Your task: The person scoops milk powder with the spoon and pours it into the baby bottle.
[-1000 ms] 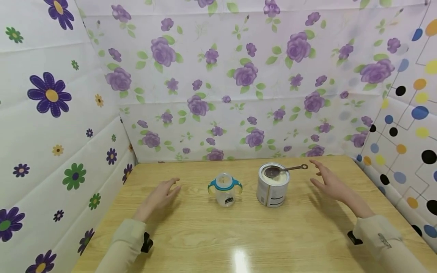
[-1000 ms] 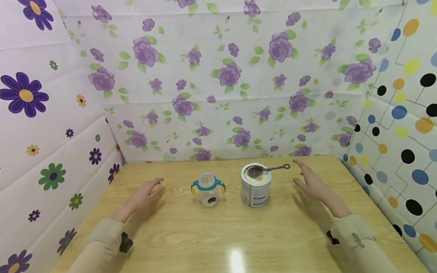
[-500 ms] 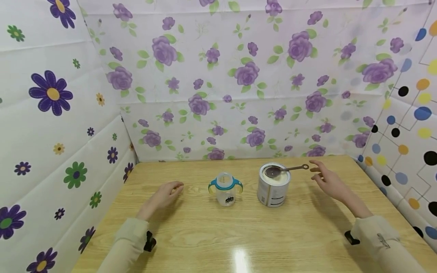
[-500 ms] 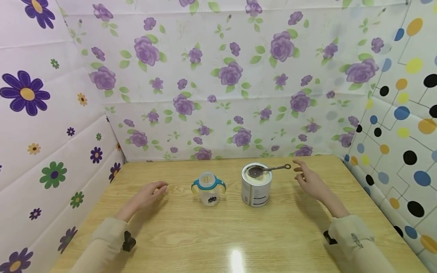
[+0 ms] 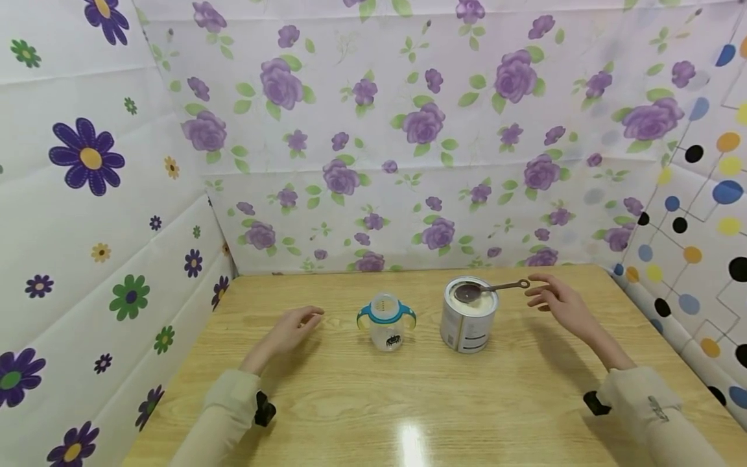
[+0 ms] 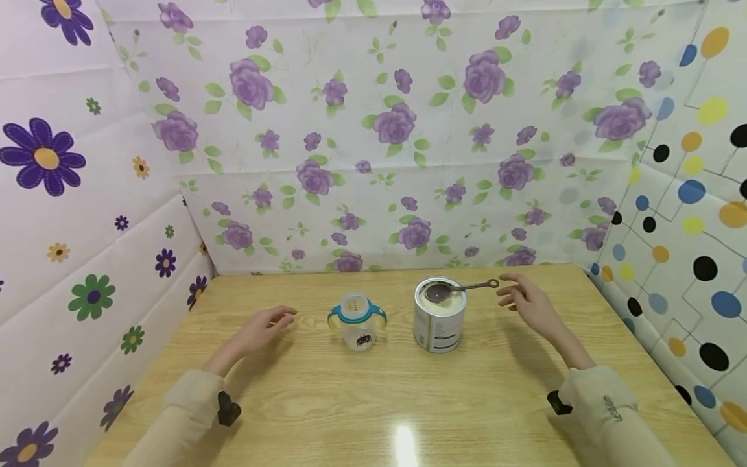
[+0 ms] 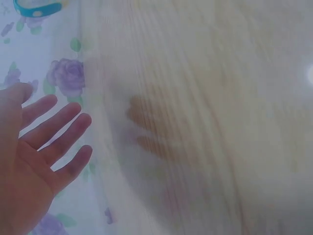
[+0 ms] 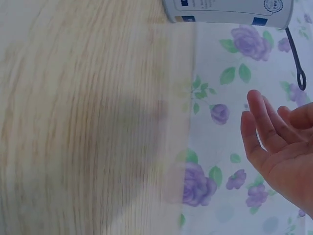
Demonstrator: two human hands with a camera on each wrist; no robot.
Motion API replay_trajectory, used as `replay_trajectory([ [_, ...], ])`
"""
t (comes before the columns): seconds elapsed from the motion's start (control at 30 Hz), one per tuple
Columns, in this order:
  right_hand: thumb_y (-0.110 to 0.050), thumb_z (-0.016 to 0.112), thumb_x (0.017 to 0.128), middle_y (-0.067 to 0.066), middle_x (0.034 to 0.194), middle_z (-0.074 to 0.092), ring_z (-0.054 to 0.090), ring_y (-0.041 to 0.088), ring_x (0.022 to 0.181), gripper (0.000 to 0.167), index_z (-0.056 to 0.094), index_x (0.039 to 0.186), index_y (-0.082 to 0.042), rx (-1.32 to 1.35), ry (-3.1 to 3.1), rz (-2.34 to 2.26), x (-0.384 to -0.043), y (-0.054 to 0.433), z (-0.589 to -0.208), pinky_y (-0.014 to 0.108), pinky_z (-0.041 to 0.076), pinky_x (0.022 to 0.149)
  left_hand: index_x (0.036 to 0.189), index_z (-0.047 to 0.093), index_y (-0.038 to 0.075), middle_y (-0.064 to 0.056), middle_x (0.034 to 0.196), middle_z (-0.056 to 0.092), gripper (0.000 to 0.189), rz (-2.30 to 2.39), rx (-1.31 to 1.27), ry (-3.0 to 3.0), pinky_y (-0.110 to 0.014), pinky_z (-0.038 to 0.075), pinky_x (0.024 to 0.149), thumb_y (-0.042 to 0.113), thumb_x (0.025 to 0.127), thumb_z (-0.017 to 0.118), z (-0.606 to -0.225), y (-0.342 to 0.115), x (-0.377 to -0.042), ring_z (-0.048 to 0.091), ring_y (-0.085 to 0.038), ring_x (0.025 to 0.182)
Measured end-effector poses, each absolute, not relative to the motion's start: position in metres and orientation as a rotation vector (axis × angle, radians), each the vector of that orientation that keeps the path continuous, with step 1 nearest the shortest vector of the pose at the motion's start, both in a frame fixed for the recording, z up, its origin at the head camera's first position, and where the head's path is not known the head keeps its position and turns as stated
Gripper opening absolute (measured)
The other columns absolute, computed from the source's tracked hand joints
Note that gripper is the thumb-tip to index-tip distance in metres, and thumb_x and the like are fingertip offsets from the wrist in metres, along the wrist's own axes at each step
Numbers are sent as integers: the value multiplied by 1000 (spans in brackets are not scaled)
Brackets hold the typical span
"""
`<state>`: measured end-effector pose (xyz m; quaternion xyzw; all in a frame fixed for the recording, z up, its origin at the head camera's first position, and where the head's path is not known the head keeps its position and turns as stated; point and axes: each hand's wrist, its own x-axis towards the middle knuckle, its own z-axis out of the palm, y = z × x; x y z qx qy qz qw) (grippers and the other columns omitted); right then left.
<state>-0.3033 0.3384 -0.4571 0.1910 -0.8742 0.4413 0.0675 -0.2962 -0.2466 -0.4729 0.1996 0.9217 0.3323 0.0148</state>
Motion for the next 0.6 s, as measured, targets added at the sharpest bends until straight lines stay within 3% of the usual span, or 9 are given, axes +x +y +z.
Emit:
replay_trajectory([
  [0.1,-15,31,108,11,111,68,69,7,87,38,42,141,-1,609,-2551,1497,-302,339,-455,24,58,72,131,57,1,-19,125,64,38,1063,615,2850,-51,51,94,25,104,46,-471,-240,-296,62,-34,112],
  [0.23,-18,28,108,-6,106,70,70,11,87,37,47,138,-6,691,-2459,1706,-302,338,-452,27,60,71,132,57,2,-19,125,64,38,1073,604,2838,-50,52,93,26,104,46,-470,-233,-296,62,-33,111],
  [0.4,-24,26,109,-2,103,71,70,14,85,36,53,130,-15,698,-2430,1807,-305,333,-445,28,60,68,137,53,8,-19,129,61,40,1100,609,2804,-50,52,93,29,104,45,-466,-227,-297,61,-32,114],
  [0.6,-35,24,108,-7,97,71,69,16,81,38,53,126,-19,580,-2527,1815,-306,327,-439,33,60,64,145,44,11,-21,132,58,45,1163,667,2703,-52,51,95,29,104,47,-464,-219,-299,57,-35,120],
])
